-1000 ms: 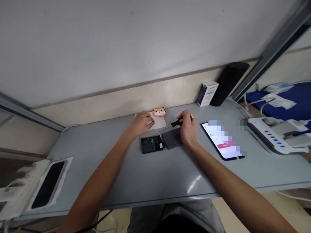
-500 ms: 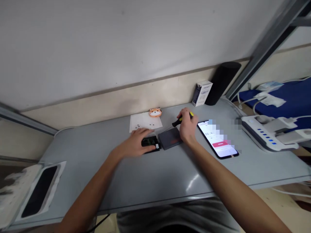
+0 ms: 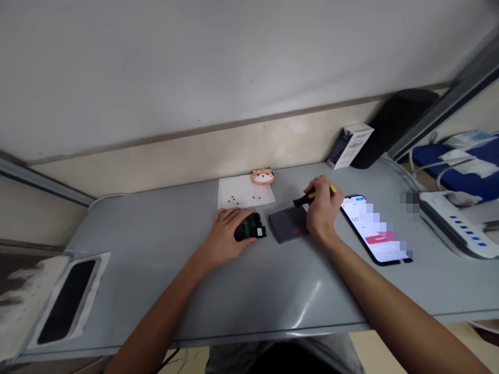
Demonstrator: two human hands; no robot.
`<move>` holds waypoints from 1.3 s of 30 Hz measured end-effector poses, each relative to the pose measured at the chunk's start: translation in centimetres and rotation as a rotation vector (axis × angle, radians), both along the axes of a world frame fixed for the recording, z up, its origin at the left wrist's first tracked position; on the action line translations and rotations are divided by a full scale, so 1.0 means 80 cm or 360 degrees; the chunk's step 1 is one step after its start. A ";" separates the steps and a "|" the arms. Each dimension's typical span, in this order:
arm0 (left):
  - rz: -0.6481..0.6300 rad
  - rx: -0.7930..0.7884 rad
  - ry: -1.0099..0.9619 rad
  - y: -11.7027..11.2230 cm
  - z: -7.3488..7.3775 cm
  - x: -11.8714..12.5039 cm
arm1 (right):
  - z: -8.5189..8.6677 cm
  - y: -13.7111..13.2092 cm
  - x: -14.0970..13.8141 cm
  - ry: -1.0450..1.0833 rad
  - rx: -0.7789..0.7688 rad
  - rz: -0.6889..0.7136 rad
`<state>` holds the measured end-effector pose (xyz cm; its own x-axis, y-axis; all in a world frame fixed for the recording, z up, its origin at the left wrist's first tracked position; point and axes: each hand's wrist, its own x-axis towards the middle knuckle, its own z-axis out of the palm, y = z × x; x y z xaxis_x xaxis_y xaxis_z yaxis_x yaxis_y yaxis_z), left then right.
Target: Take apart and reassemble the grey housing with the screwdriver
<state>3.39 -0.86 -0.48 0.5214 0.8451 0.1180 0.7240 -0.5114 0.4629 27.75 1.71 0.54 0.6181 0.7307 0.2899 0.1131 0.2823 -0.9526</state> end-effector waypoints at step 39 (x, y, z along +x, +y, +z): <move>0.0054 0.0652 -0.0029 0.021 0.014 -0.042 | 0.010 -0.013 -0.029 0.0254 0.0309 -0.0166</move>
<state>0.04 0.84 0.66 0.4887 0.7431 0.4572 0.7373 -0.6319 0.2390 25.47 0.64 1.34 0.7362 0.6010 0.3111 0.0037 0.4561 -0.8899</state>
